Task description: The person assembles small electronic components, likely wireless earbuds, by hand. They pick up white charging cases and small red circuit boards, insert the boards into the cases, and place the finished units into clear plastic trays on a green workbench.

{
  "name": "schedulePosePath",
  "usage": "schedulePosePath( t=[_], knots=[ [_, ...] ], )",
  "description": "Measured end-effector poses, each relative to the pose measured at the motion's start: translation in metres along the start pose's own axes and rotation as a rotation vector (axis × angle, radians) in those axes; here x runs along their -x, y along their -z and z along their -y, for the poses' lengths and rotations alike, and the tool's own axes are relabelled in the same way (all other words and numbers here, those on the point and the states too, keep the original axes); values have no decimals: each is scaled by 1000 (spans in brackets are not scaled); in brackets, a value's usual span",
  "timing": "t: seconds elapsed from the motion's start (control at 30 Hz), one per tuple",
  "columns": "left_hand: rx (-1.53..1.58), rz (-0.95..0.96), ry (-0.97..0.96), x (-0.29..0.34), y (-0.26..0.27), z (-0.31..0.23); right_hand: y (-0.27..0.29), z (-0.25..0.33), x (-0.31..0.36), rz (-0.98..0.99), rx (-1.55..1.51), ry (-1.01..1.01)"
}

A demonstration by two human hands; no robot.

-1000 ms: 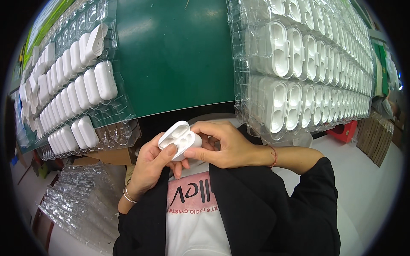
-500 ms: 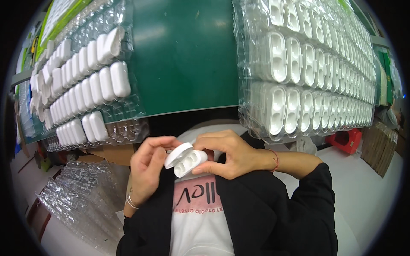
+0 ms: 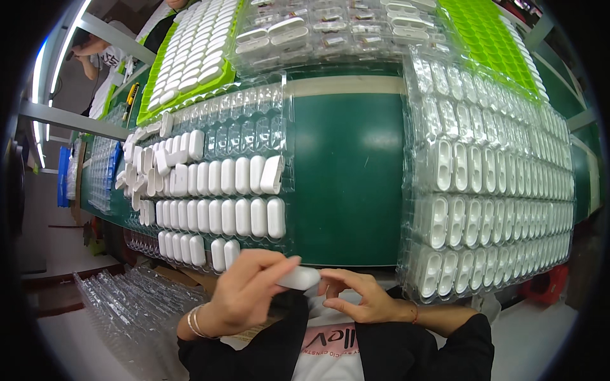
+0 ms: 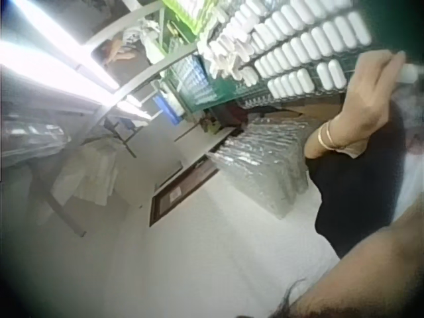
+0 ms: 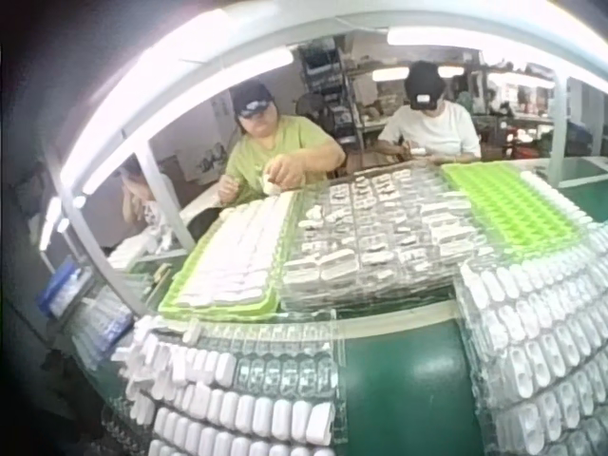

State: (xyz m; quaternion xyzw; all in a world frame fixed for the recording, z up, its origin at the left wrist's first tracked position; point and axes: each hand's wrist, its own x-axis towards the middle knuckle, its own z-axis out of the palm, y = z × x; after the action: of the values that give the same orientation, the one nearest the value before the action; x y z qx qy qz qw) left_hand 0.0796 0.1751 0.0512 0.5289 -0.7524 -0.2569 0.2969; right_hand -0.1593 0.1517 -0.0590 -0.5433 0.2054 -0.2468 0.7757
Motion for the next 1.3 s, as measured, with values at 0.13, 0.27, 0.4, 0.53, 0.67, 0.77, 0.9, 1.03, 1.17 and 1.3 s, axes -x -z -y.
schedulePosePath(
  t=[0.13, 0.27, 0.4, 0.53, 0.67, 0.77, 0.9, 1.03, 1.17, 1.3],
  knots=[
    [-192, -199, -8, -34, 40, 26, 13, -13, -1, 89, 76, -206],
    [-504, -393, 80, -62, 94, 100, 16, -22, -1, 64, 17, -392],
    [-1020, -493, 176, -96, 191, 228, 18, -52, -3, 114, 323, -318],
    [-1297, -428, 485, -79, 284, 352, 26, -93, -2, 202, 576, -312],
    [-1113, -407, 613, -86, 305, 402, 36, -95, 5, 210, 644, -423],
    [-1021, -391, 629, -85, 305, 422, 37, -93, 3, 220, 646, -487],
    [-1013, -355, 700, -77, 312, 431, 38, -95, -2, 238, 650, -520],
    [-1047, -519, 671, -59, 300, 391, 39, -96, -1, 261, 640, -543],
    [-890, -556, 587, -43, 269, 327, 35, -98, -1, 251, 638, -560],
    [-728, -506, 580, -36, 221, 276, 33, -103, -1, 240, 642, -557]
  ],
)
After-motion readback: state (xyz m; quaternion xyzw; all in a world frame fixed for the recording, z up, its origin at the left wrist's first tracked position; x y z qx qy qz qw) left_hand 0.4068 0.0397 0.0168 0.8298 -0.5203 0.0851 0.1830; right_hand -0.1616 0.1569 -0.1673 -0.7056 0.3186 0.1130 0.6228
